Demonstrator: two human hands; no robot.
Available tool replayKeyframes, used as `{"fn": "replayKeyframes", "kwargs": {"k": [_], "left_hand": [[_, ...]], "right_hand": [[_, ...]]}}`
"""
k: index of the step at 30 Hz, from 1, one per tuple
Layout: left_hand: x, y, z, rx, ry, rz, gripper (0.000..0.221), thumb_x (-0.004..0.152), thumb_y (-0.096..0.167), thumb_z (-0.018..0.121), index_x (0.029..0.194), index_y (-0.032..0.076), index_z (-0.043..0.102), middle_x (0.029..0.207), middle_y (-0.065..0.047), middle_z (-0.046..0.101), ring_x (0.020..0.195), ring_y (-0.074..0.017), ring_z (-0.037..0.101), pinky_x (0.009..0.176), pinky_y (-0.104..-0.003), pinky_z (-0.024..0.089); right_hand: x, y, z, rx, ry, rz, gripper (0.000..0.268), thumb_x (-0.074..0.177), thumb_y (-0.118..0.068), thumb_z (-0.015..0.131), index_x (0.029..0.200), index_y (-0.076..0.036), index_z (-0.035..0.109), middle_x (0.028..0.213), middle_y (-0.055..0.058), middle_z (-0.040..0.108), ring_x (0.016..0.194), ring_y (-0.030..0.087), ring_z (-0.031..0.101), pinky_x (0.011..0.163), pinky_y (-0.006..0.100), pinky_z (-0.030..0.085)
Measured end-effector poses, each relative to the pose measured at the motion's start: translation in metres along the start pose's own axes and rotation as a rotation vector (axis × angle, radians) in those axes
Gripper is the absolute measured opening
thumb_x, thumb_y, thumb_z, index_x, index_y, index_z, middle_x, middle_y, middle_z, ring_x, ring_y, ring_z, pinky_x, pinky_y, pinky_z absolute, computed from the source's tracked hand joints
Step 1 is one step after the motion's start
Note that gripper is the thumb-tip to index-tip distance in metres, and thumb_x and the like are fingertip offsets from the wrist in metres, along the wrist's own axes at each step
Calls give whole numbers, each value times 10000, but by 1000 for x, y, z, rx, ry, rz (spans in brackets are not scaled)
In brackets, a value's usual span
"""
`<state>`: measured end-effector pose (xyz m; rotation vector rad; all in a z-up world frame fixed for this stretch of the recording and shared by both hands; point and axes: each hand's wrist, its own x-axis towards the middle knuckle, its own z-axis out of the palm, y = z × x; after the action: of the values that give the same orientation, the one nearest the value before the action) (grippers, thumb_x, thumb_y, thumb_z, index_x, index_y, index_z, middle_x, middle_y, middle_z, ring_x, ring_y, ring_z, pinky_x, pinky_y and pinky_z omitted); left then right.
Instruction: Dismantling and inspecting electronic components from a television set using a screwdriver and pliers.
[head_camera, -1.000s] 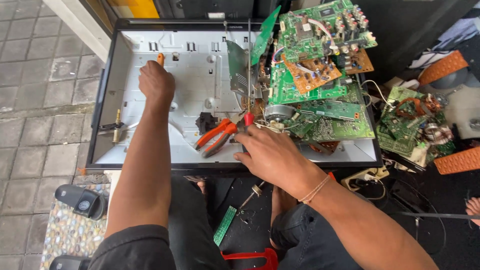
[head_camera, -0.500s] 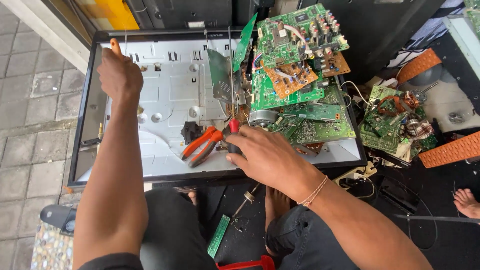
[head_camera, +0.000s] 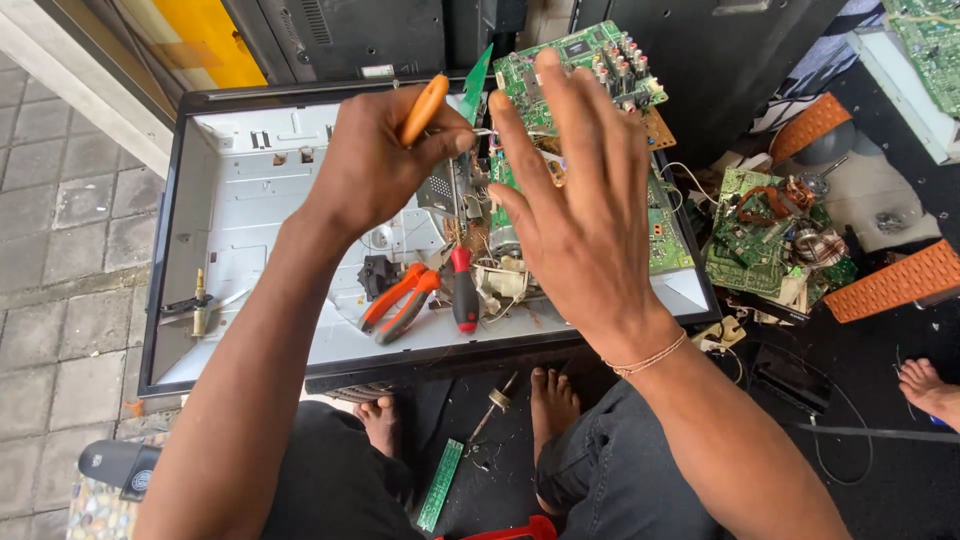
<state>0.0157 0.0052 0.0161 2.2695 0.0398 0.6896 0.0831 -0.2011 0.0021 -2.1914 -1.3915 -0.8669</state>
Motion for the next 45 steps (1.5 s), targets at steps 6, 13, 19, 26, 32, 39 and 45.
{"fn": "replayKeyframes", "kwargs": {"k": [6, 13, 19, 26, 32, 39, 45], "left_hand": [[-5, 29, 2, -293, -178, -145, 64, 917, 102, 804, 953, 51, 818, 710, 3, 686, 563, -56, 488, 522, -218, 447], [-12, 23, 0, -319, -260, -185, 92, 910, 117, 780, 949, 34, 784, 769, -30, 741, 580, -89, 605, 556, -230, 548], [-9, 8, -1, -194, -213, -217, 142, 938, 150, 733, 994, 25, 772, 765, -47, 742, 592, -107, 663, 578, -253, 597], [15, -12, 13, -171, -5, -81, 170, 1032, 134, 681, 954, 7, 761, 683, -46, 666, 509, -98, 596, 476, -247, 557], [69, -51, 53, 57, 219, -86, 185, 949, 230, 749, 853, 80, 801, 648, 15, 742, 497, -70, 614, 510, -265, 519], [81, -68, 81, 284, -40, -228, 258, 964, 275, 722, 979, 23, 775, 734, -130, 738, 555, -303, 674, 614, -480, 544], [73, -76, 82, 305, -109, -104, 302, 991, 319, 714, 900, 34, 753, 802, -113, 696, 587, -298, 628, 609, -483, 499]], "right_hand": [[1, -4, -11, 237, 155, -103, 421, 938, -34, 831, 1322, -13, 661, 1171, 89, 712, 940, 200, 660, 1047, 435, 498], [-3, 6, -17, 390, 174, -41, 163, 901, 148, 768, 1040, 65, 784, 988, 120, 686, 782, 191, 600, 645, 279, 520], [1, 43, -15, 326, 359, -80, 207, 934, 266, 691, 1066, 122, 762, 989, 193, 675, 795, 250, 582, 660, 334, 502], [1, 78, -5, 140, 338, 37, 140, 964, 157, 844, 1091, 116, 800, 980, 155, 645, 706, 189, 498, 567, 296, 406], [5, 99, 9, 117, 257, 132, 175, 923, 160, 775, 1082, 89, 787, 960, 132, 627, 695, 178, 514, 576, 299, 443], [1, 129, 28, 110, 211, 225, 192, 872, 138, 802, 1042, 50, 796, 933, 128, 664, 714, 182, 588, 590, 291, 499], [-2, 139, 24, 152, 255, 232, 198, 866, 142, 813, 1036, 42, 793, 918, 105, 677, 740, 192, 577, 672, 324, 498]]}}
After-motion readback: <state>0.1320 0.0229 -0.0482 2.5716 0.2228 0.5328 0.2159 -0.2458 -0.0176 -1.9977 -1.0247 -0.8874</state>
